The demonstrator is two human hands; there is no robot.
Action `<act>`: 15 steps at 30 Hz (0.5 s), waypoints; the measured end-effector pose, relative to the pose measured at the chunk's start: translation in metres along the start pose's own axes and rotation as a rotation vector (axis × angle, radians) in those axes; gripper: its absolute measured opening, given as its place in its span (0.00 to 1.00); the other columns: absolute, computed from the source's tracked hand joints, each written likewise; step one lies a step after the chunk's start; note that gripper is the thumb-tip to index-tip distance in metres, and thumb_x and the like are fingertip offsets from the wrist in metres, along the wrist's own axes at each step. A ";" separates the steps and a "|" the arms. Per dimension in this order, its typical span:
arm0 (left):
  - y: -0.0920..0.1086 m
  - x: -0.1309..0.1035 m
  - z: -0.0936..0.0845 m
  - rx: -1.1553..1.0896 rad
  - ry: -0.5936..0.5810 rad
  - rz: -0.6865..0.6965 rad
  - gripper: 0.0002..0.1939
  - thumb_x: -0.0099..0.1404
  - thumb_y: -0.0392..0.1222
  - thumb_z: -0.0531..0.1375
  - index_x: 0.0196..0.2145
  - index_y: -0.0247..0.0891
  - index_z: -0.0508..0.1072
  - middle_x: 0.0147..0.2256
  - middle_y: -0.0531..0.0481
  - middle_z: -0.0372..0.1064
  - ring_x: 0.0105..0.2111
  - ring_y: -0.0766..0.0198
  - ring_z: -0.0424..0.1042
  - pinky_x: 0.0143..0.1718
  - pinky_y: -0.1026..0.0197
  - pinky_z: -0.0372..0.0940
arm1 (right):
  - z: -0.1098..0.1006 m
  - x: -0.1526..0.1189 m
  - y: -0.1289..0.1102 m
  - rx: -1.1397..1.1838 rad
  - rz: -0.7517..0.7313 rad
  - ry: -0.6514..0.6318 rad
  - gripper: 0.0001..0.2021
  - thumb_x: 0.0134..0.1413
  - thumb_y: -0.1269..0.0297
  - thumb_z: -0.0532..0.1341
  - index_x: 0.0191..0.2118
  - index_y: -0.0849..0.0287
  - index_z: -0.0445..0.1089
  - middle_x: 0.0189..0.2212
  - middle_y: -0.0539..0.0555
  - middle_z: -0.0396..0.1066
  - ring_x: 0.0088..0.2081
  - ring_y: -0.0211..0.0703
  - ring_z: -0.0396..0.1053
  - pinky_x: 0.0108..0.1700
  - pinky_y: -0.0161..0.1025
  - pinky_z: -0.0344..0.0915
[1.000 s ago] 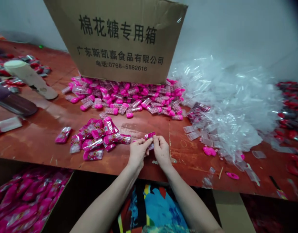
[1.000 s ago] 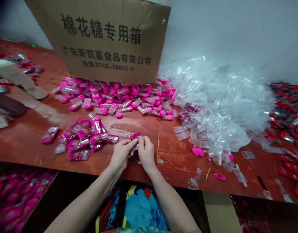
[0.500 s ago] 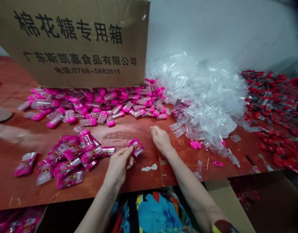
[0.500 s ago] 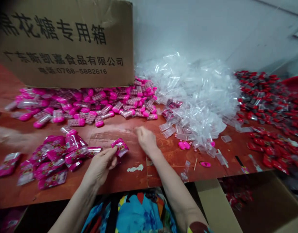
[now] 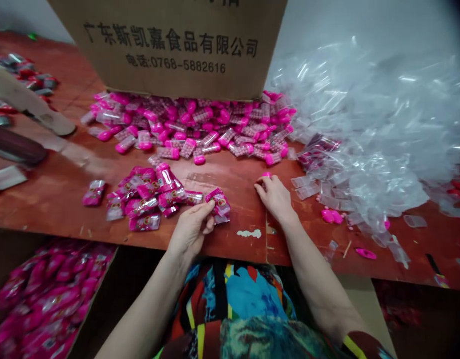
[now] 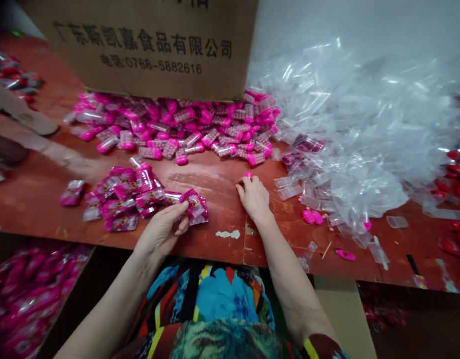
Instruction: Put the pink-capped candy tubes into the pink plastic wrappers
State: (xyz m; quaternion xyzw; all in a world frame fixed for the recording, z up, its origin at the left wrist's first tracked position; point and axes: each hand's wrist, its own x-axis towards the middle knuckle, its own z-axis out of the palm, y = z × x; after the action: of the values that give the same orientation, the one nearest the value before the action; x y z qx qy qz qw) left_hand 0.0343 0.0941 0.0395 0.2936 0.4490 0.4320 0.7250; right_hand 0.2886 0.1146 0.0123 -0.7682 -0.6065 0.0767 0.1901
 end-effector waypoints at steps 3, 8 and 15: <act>-0.001 -0.003 -0.006 -0.027 0.002 0.002 0.19 0.55 0.48 0.74 0.22 0.36 0.70 0.15 0.56 0.59 0.16 0.74 0.52 0.18 0.67 0.42 | 0.015 -0.036 -0.003 0.388 -0.071 0.031 0.20 0.65 0.64 0.60 0.61 0.54 0.69 0.49 0.60 0.74 0.48 0.54 0.74 0.53 0.49 0.68; -0.006 -0.008 -0.007 -0.093 0.015 -0.001 0.17 0.57 0.43 0.73 0.23 0.36 0.69 0.17 0.57 0.59 0.16 0.74 0.55 0.18 0.67 0.44 | 0.024 -0.073 -0.021 1.082 0.038 -0.010 0.27 0.55 0.58 0.70 0.59 0.48 0.66 0.44 0.52 0.75 0.41 0.45 0.73 0.48 0.43 0.71; -0.013 -0.015 -0.007 -0.147 0.024 -0.019 0.16 0.59 0.42 0.71 0.23 0.37 0.69 0.16 0.57 0.60 0.16 0.75 0.55 0.17 0.67 0.45 | 0.018 -0.096 -0.050 1.355 0.172 -0.191 0.31 0.44 0.58 0.77 0.55 0.47 0.69 0.42 0.50 0.73 0.34 0.41 0.68 0.33 0.38 0.68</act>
State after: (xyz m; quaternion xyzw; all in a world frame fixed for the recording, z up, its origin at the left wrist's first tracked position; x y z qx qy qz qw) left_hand 0.0289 0.0757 0.0320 0.2300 0.4275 0.4603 0.7433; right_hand 0.2130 0.0352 0.0044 -0.5152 -0.3760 0.5208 0.5674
